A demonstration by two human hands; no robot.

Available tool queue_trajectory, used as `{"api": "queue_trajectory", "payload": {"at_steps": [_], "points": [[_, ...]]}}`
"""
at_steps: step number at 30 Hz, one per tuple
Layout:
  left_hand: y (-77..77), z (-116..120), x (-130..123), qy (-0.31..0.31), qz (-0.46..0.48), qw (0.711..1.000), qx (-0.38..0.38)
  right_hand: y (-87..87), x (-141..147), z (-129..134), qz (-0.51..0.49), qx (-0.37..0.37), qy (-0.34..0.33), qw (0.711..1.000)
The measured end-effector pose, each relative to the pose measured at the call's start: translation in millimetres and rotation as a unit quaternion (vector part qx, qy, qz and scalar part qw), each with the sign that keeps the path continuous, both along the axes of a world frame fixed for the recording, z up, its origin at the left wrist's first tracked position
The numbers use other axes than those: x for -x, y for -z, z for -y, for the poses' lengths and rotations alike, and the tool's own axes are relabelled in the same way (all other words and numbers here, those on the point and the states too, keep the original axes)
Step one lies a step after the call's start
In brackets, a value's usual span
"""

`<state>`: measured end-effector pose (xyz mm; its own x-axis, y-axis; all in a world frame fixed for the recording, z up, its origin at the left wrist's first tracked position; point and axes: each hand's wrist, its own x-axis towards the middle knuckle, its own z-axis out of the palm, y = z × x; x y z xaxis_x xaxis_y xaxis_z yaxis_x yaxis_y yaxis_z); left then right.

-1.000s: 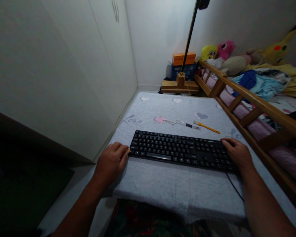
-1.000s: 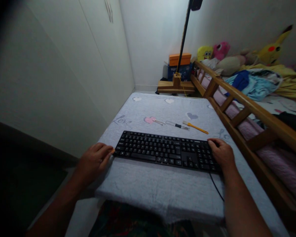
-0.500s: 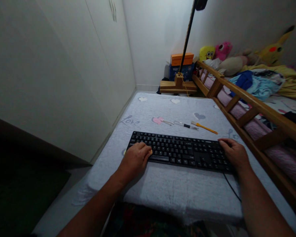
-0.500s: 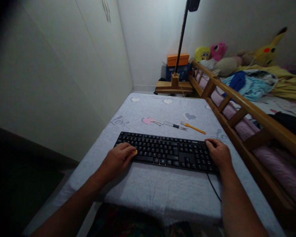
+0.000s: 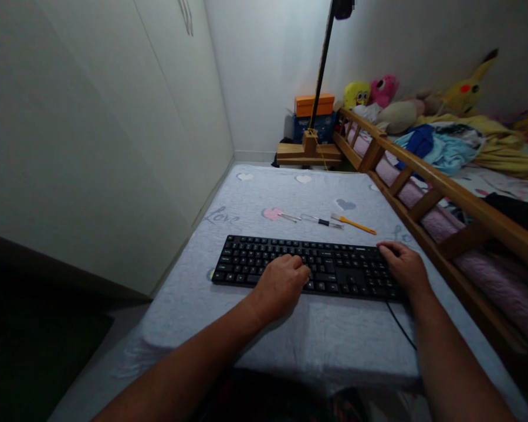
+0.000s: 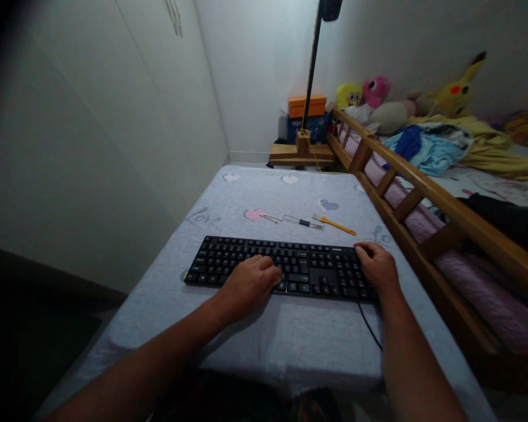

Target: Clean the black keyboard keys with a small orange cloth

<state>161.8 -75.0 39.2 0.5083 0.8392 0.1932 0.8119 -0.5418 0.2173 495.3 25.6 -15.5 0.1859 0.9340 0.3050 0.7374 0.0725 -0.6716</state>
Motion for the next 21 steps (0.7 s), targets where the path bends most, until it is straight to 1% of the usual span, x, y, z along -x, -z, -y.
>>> {"api": "queue_trajectory", "payload": {"at_steps": [4, 10, 16, 18, 21], "points": [[0.6, -5, -14, 0.025, 0.004, 1.000, -0.001, -1.9, 2, 1, -0.003, 0.010, 0.000, 1.000], [-2.6, -19, -32, 0.066, -0.001, 0.998, -0.010, -1.0, 2, 1, -0.004, 0.006, -0.003, 1.000], [1.8, -26, -55, 0.104, 0.005, 0.994, -0.023, 0.6, 1, 1, -0.008, 0.007, -0.011, 1.000], [2.8, -26, -56, 0.108, -0.001, 0.994, -0.021, 0.9, 1, 0, -0.011, 0.004, -0.012, 1.000], [1.8, -24, -50, 0.107, -0.017, 0.994, -0.016, 1.9, 1, 0, -0.014, -0.006, -0.014, 1.000]]}}
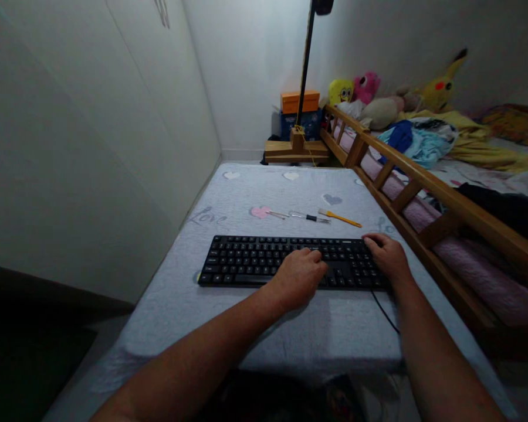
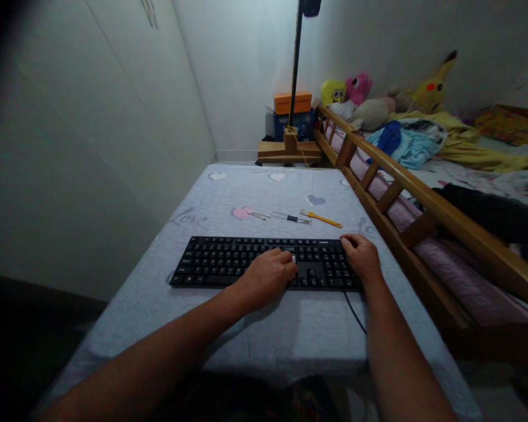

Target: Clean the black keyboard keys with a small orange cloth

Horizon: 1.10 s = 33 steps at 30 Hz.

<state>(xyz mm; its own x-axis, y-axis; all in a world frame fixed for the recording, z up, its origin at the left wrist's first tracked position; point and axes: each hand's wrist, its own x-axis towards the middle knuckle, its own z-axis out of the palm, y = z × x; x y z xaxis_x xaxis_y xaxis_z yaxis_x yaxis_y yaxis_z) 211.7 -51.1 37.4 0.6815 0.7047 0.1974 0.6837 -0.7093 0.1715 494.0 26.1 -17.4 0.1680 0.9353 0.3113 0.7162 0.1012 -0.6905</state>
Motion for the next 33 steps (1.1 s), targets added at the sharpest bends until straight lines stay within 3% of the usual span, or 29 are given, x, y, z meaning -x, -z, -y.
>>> {"api": "queue_trajectory", "payload": {"at_steps": [9, 14, 18, 21, 33], "points": [[-13.4, 11, 39, -0.047, -0.019, 0.999, 0.012, 0.2, 1, 0, -0.004, 0.003, 0.004, 1.000], [-17.2, 15, 20, -0.042, 0.029, 0.998, 0.021, -1.7, 3, 0, -0.005, 0.009, 0.007, 1.000], [-6.0, 18, -4, 0.007, 0.046, 0.999, 0.014, -2.7, 4, 1, -0.005, 0.009, 0.012, 1.000], [2.2, 21, -8, 0.005, 0.029, 1.000, 0.004, -2.6, 4, 1, -0.005, 0.005, 0.010, 1.000], [-1.4, 40, 40, -0.063, 0.014, 0.998, 0.017, 1.8, 1, -1, -0.005, -0.010, 0.001, 1.000]]}}
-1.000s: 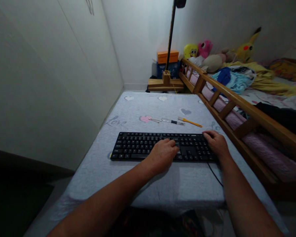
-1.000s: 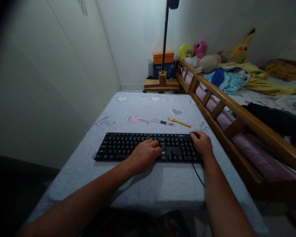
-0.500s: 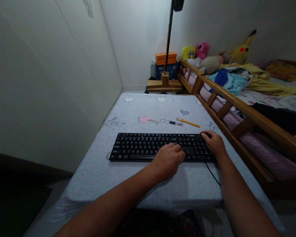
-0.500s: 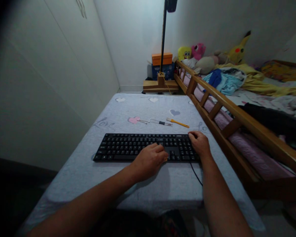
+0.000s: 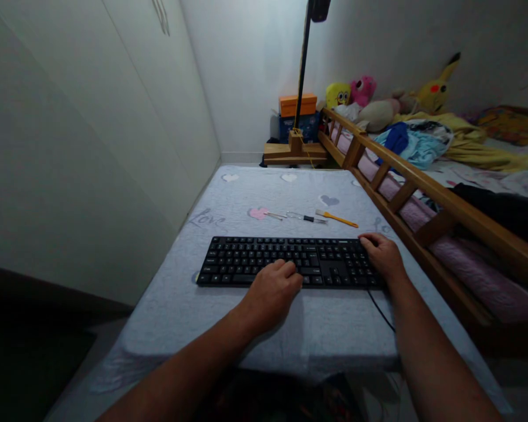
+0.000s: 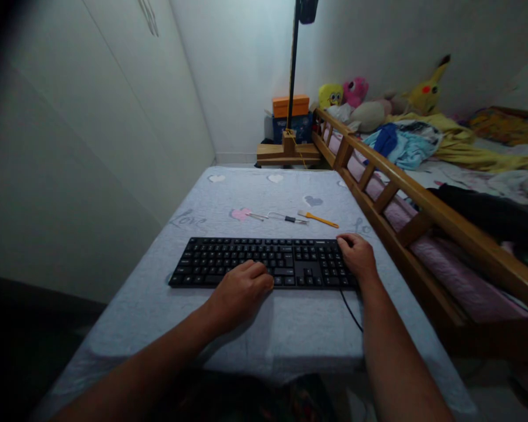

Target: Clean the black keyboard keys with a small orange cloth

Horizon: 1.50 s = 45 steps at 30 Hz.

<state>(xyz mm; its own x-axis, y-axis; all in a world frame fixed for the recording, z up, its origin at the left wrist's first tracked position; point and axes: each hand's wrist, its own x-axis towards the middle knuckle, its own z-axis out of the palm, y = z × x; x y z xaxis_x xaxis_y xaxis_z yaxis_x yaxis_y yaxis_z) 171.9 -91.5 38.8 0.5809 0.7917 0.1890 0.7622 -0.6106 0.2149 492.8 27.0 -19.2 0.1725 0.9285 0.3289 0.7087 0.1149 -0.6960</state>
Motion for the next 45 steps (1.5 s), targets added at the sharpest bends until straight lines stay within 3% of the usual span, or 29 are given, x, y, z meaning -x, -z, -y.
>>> {"api": "queue_trajectory", "payload": {"at_steps": [20, 39, 45], "points": [[10.9, 34, 117, -0.174, 0.085, 0.981, -0.010, -1.4, 0, 0, 0.011, 0.017, 0.006, 1.000], [4.5, 44, 177, -0.293, 0.048, 0.955, -0.005, -1.5, -2, 0, 0.006, 0.017, 0.009, 1.000], [5.4, 31, 171, -0.314, 0.076, 0.945, -0.041, -0.3, -3, 0, 0.014, 0.013, 0.011, 1.000]]}}
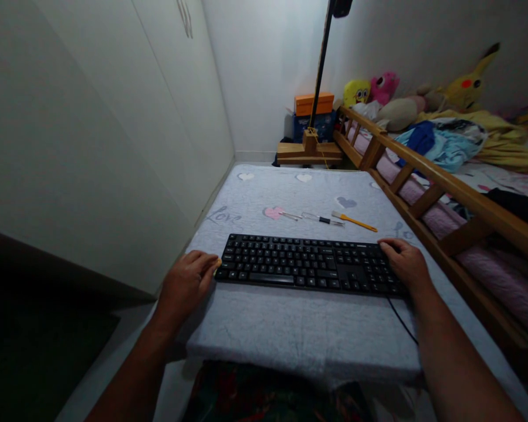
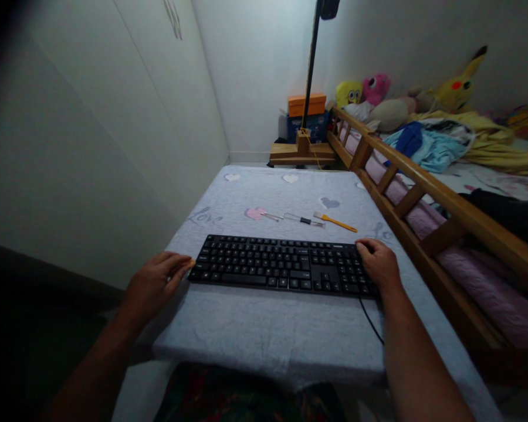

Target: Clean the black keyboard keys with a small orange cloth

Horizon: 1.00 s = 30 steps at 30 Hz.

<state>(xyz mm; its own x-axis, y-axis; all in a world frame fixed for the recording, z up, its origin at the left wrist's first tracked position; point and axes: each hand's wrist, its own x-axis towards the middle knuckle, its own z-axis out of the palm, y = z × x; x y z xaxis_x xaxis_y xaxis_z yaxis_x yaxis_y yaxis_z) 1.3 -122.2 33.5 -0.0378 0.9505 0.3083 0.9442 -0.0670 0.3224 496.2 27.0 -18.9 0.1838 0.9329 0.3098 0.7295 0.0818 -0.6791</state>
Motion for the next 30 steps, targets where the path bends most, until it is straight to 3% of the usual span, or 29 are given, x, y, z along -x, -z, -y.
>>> {"api": "queue_trajectory", "payload": {"at_steps": [5, 21, 30], "points": [[5.1, -10, -24, 0.036, 0.024, 0.999, 0.005, -2.0, 1, 1, 0.002, -0.003, -0.002, 1.000], [0.9, -26, -97, 0.143, 0.025, 0.989, 0.026, -0.6, 2, 0, -0.012, -0.010, -0.003, 1.000], [-4.3, -39, -125, 0.175, -0.002, 0.983, 0.047, -2.4, 3, 1, -0.007, 0.007, 0.001, 1.000]]}}
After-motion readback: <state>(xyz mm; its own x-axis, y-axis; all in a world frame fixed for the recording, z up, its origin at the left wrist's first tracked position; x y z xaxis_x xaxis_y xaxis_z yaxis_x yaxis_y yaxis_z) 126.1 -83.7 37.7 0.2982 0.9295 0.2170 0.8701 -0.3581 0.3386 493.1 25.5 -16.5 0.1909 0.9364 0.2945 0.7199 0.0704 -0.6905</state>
